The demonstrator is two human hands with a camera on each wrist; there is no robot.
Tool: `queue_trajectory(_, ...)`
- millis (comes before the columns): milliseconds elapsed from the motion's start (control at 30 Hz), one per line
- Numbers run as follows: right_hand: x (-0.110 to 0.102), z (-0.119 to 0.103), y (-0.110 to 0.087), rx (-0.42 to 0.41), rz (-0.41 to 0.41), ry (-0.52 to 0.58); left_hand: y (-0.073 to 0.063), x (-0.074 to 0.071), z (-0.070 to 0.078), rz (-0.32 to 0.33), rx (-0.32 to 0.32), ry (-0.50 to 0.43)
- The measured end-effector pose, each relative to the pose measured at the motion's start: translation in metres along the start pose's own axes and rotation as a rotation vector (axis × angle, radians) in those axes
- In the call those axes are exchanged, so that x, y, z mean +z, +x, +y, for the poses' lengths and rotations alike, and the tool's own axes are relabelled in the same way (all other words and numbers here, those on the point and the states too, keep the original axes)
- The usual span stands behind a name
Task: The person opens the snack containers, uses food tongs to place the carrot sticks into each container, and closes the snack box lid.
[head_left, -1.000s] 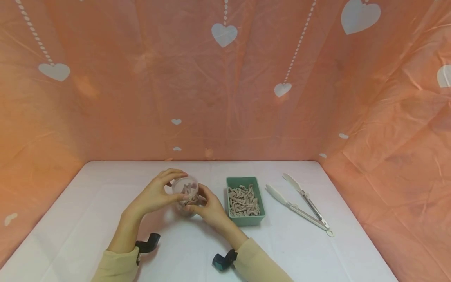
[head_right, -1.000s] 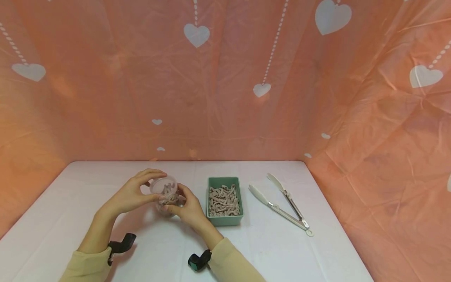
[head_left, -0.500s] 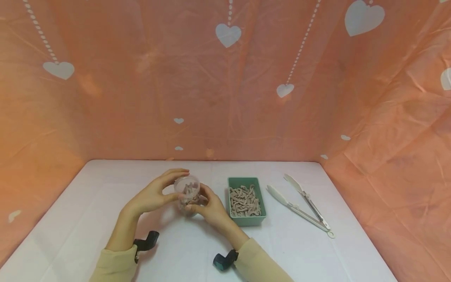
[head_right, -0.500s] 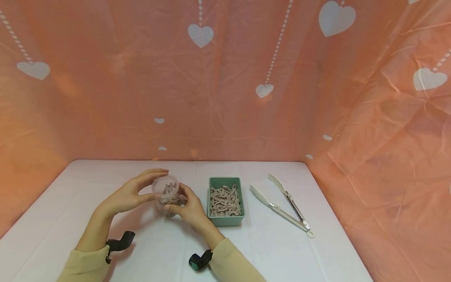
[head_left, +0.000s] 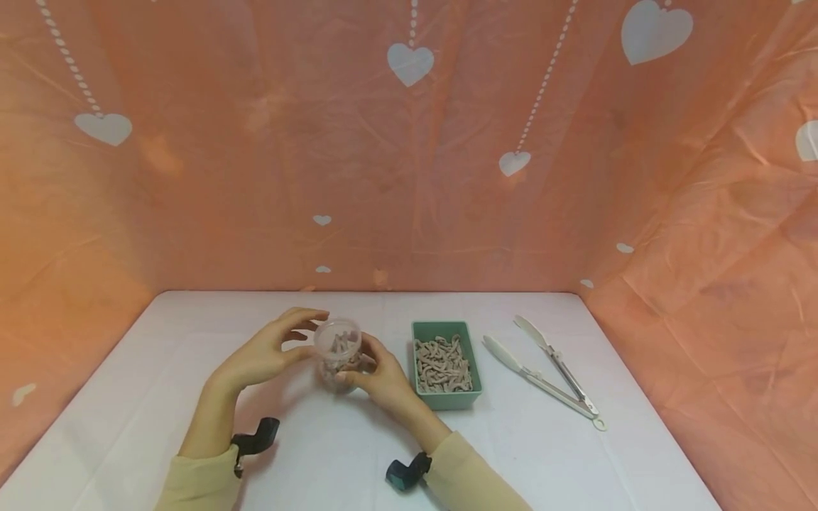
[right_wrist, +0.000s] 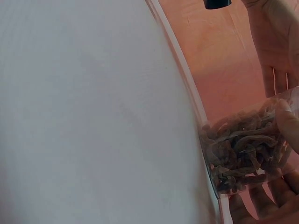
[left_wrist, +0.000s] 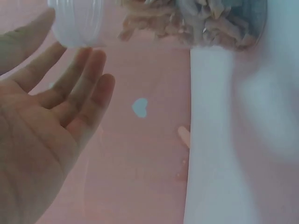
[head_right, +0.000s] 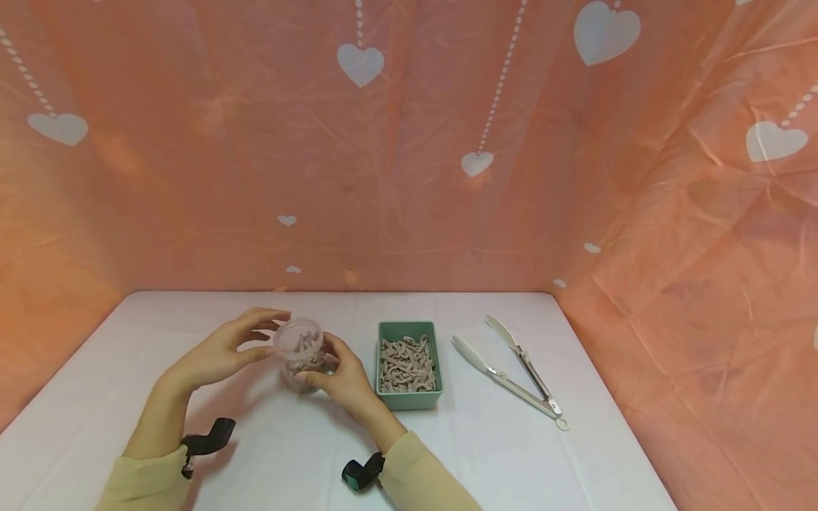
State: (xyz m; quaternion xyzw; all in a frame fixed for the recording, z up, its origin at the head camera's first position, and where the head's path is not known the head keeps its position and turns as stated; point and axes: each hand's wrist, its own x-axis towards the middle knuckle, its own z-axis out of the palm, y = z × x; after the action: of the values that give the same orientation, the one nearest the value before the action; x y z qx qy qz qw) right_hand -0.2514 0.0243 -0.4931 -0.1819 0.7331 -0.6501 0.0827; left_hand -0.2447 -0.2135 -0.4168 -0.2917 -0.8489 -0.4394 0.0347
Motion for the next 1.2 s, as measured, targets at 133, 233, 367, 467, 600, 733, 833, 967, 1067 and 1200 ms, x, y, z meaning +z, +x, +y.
queue_trajectory(133,0.000,-0.001,0.000,0.003,-0.002,0.001,0.001,0.000,-0.001,0.005,-0.002,-0.003)
queue_trajectory(233,-0.001,0.000,0.000,0.003,0.000,-0.004,0.004,0.004,0.000,0.019,-0.018,0.007)
queue_trajectory(367,-0.001,0.000,0.000,0.003,0.001,-0.007,0.009,0.011,0.000,0.036,-0.023,0.042)
queue_trajectory(467,0.000,0.000,0.000,-0.004,0.001,-0.013,0.012,0.016,-0.001,0.041,-0.017,0.056)
queue_trajectory(600,0.000,0.001,0.000,-0.008,0.002,-0.020,0.014,0.021,-0.001,0.039,-0.022,0.045)
queue_trajectory(733,0.000,0.002,0.000,-0.003,-0.005,-0.022,0.013,0.022,0.001,0.038,-0.040,0.034)
queue_trajectory(833,0.000,0.001,0.001,-0.005,-0.011,-0.022,0.011,0.020,0.002,0.048,-0.048,0.015)
queue_trajectory(967,0.000,0.001,0.001,-0.007,-0.009,-0.026,0.008,0.016,0.000,0.062,-0.061,-0.042)
queue_trajectory(1067,0.000,0.002,0.002,-0.013,-0.005,-0.030,0.007,0.013,-0.003,0.057,-0.083,-0.105)
queue_trajectory(1200,0.000,0.002,0.002,-0.017,-0.004,-0.030,0.006,0.010,-0.005,0.037,-0.106,-0.158)
